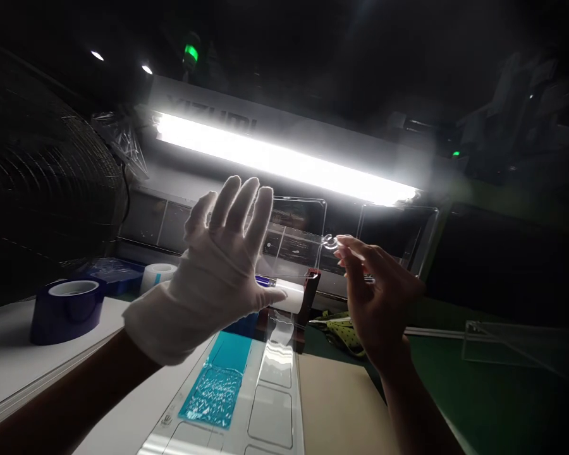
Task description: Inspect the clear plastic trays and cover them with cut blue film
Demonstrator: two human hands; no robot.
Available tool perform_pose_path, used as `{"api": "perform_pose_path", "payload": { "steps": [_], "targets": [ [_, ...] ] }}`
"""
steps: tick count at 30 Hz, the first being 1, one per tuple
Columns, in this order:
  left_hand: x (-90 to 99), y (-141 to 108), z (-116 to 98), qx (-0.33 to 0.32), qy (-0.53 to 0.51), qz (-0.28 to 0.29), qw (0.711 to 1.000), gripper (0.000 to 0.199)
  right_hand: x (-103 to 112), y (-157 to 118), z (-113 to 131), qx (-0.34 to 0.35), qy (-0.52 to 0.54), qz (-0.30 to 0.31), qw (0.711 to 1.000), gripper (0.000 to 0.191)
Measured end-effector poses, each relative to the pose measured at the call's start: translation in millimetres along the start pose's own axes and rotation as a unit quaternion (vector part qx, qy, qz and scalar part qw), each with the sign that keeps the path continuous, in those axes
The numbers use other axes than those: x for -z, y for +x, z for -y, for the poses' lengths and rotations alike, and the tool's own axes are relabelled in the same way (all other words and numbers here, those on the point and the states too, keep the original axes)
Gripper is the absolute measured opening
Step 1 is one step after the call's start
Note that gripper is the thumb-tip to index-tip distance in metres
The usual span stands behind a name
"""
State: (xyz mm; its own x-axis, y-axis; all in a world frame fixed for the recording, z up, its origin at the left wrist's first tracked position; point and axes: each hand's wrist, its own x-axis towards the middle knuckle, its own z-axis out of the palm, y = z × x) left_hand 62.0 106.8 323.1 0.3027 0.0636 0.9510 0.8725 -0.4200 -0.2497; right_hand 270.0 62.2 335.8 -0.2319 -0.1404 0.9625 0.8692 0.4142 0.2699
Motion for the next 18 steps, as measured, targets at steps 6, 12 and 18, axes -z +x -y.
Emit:
{"api": "perform_pose_path", "payload": {
  "steps": [6,12,18],
  "targets": [
    [-14.7,2.5,-12.2,-0.007,-0.003,0.008,1.000,0.124,-11.4,-6.6,10.3,0.007,0.020,0.030,0.999,0.010],
    [-19.3,5.3,3.4,0.004,-0.005,-0.003,1.000,0.125,-9.7,-4.6,-2.8,-0.002,0.026,0.021,0.999,0.009],
    [-3.8,23.9,12.3,0.060,0.001,-0.011,0.998,0.125,4.0,1.2,-19.1,-0.033,0.002,-0.016,0.999,0.013]
  ]
}}
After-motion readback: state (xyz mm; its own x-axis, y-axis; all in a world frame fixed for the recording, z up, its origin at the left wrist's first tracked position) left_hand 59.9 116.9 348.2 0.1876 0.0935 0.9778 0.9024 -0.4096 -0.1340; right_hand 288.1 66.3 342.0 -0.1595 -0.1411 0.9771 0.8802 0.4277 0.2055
